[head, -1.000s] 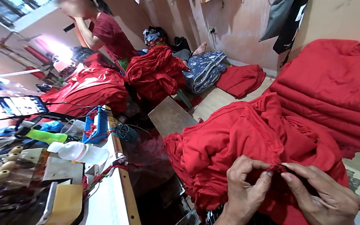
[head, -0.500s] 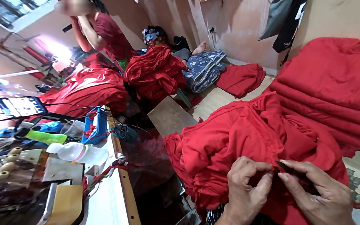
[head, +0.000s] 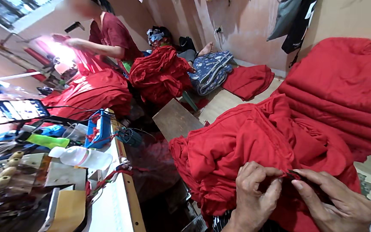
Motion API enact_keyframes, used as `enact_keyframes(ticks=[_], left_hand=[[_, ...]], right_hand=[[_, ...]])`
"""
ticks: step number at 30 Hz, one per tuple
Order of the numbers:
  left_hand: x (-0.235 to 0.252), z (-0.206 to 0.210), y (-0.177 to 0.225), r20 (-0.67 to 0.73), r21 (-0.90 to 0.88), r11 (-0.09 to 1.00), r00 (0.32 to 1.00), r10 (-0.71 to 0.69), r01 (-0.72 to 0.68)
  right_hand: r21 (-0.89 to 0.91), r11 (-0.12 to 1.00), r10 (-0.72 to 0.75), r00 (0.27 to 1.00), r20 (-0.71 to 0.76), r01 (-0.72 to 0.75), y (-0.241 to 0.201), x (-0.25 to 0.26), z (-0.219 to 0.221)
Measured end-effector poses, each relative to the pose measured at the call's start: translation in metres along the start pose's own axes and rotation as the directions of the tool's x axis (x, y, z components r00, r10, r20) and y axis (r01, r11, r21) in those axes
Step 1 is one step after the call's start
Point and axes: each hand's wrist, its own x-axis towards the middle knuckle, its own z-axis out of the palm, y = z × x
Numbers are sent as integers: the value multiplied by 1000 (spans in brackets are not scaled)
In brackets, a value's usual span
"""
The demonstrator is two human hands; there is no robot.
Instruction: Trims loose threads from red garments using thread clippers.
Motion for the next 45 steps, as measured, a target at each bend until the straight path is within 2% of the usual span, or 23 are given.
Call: enact_keyframes(ticks=[7,10,12,14,16,18,21,29,35,39,42,45], left_hand=[[2,0,0,-19,8,1000,1000,9,-8],[3,-1,1,-10,5,1000,1000,1,-1],[4,-2,2,20,-10,1000,1000,-16,16],[6,-3,3,50,-27,999,998,-40,41],[7,-4,2,70,-46,997,995,-66,70],[8,-3,2,78,-47,995,993,-85,89],[9,-3,3,75,-16,996,993,-91,92],[7,-1,5,35,183,983,999,8,-14],[6,0,4,33,192,981,999,16,-22],[7,-1,4,32,177,984,999,13,-19],[6,-1,2,34,155,988,999,9,-14],[8,-4,4,53,118,993,999,10,-16]], right_hand=[[-41,999,3,1000,12,-3,-2,-1,-7],[27,999,31,999,40,-32,-1,-1,-8],[145,983,98,990,104,-113,-2,2,-9],[260,932,212,961,178,-254,-7,6,-10],[366,820,371,896,243,-439,-14,12,-11],[418,745,426,852,303,-521,-12,12,-11],[418,772,358,871,336,-478,-1,6,-12],[280,869,336,902,269,-408,-8,8,-11],[269,888,316,920,230,-372,-4,7,-9],[360,859,341,931,130,-365,-10,11,-8],[337,889,299,950,86,-310,3,8,-19],[376,862,359,933,21,-340,18,11,-37]])
